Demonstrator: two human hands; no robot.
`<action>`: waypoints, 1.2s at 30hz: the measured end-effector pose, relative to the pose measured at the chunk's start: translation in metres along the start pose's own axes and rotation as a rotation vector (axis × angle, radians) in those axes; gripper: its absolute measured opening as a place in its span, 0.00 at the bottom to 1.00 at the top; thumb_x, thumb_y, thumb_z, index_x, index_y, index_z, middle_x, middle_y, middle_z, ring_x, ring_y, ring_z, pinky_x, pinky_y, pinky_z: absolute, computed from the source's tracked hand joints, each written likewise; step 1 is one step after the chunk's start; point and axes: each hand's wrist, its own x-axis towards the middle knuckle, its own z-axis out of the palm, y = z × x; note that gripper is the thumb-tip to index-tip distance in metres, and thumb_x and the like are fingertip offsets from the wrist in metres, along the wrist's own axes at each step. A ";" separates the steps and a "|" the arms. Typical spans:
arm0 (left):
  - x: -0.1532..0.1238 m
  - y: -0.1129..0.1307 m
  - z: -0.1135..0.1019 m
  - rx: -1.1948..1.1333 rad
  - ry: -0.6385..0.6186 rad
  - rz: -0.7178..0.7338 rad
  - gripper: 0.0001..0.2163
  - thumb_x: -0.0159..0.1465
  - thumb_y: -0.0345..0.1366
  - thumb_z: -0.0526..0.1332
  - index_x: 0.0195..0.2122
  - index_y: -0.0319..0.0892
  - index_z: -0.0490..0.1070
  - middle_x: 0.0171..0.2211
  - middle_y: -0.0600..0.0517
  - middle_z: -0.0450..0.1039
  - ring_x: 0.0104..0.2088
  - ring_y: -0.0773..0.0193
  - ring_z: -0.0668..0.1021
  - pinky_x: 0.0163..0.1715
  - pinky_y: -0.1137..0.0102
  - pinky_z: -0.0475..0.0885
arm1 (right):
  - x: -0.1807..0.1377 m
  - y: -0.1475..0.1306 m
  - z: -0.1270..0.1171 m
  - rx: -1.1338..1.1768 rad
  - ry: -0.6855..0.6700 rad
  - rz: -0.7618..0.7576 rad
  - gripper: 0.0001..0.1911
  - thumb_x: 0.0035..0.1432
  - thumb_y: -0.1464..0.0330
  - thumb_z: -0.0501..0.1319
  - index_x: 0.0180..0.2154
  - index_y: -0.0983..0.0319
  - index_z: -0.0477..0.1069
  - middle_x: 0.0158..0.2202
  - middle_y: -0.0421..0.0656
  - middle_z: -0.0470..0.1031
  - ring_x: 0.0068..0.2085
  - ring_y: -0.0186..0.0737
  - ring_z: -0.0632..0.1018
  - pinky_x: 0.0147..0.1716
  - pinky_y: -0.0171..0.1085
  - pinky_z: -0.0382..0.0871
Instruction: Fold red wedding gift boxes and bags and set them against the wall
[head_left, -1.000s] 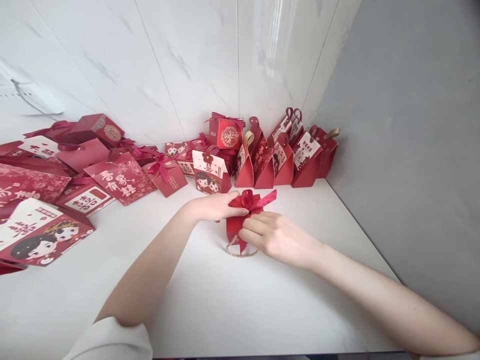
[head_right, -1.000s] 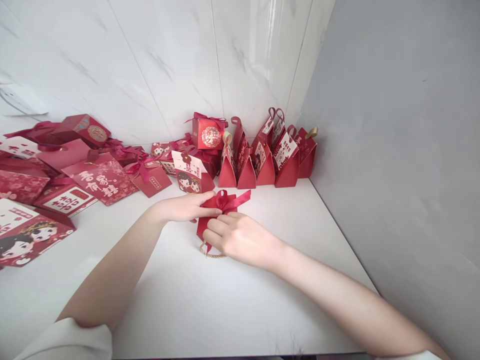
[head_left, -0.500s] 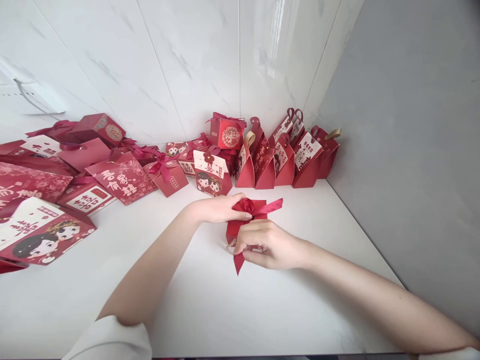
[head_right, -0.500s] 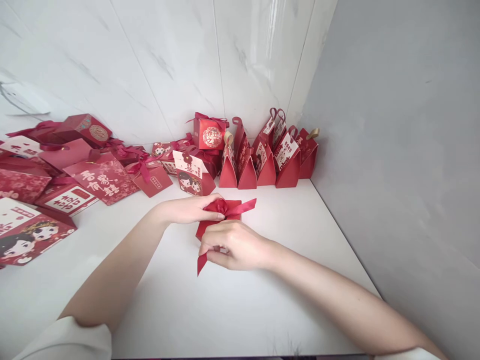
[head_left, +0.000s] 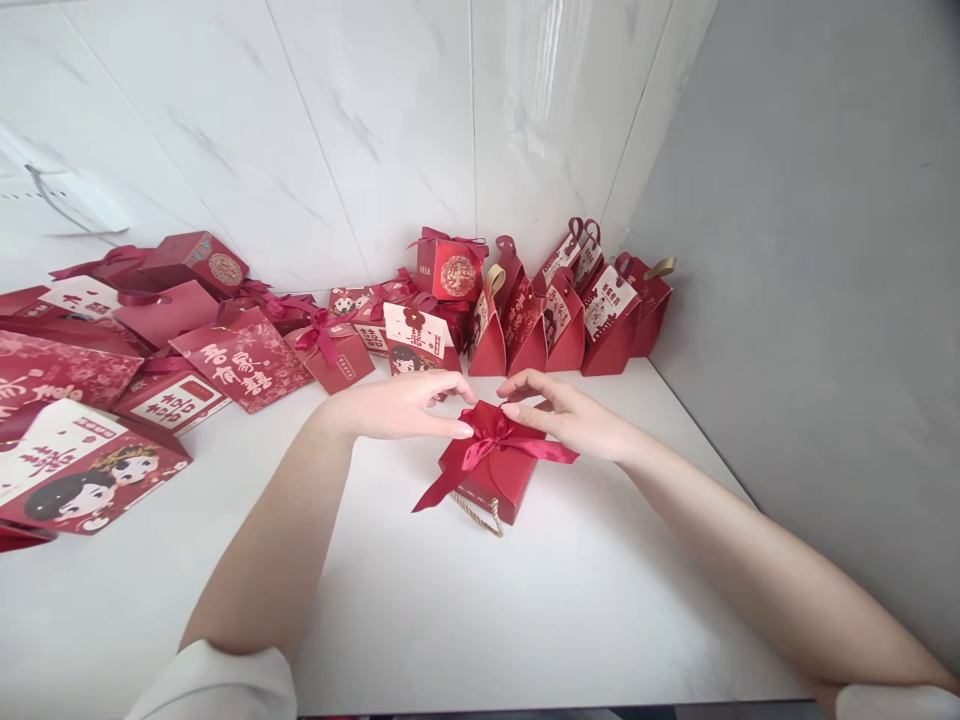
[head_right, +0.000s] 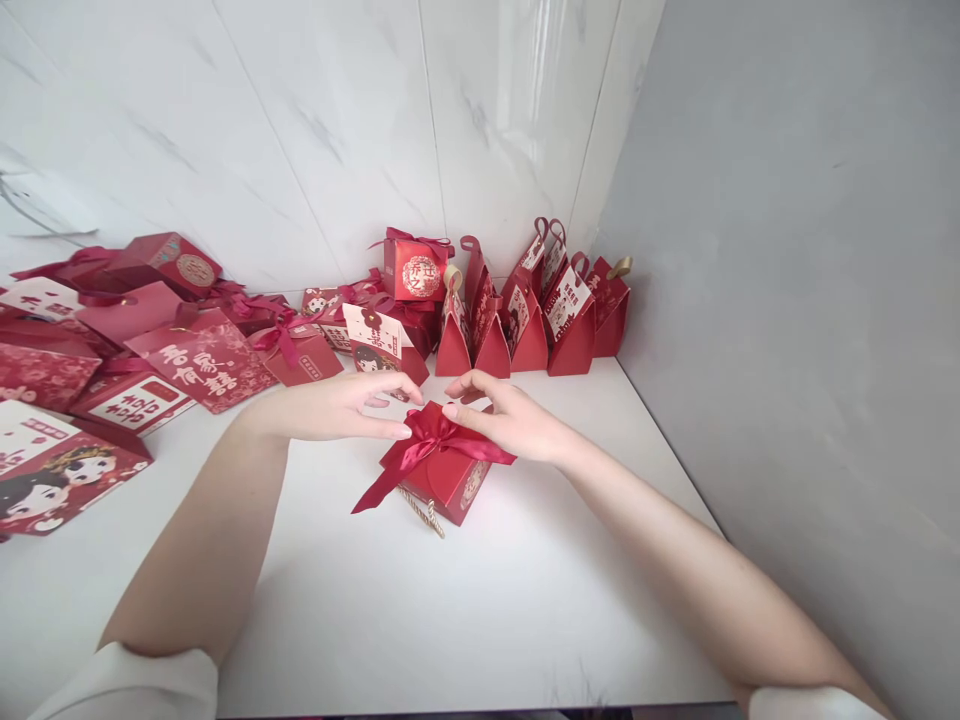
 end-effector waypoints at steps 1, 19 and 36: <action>0.002 0.000 0.002 0.018 0.001 0.009 0.25 0.61 0.60 0.62 0.54 0.52 0.72 0.59 0.52 0.71 0.58 0.52 0.73 0.56 0.61 0.68 | 0.001 0.002 0.002 0.032 -0.038 0.006 0.19 0.63 0.51 0.63 0.47 0.57 0.71 0.52 0.44 0.77 0.42 0.40 0.80 0.44 0.43 0.76; 0.009 0.008 0.006 0.058 0.074 0.060 0.17 0.63 0.55 0.60 0.35 0.45 0.75 0.55 0.51 0.74 0.54 0.53 0.75 0.52 0.63 0.68 | -0.003 -0.007 -0.005 0.112 -0.227 -0.048 0.17 0.59 0.52 0.68 0.36 0.58 0.70 0.56 0.45 0.75 0.53 0.45 0.76 0.53 0.43 0.69; 0.003 0.014 0.005 0.003 0.097 0.197 0.16 0.63 0.54 0.62 0.36 0.46 0.77 0.61 0.51 0.70 0.56 0.53 0.74 0.54 0.61 0.68 | -0.005 -0.009 -0.007 0.024 -0.263 -0.046 0.26 0.63 0.47 0.62 0.23 0.60 0.69 0.58 0.42 0.74 0.59 0.49 0.74 0.60 0.48 0.66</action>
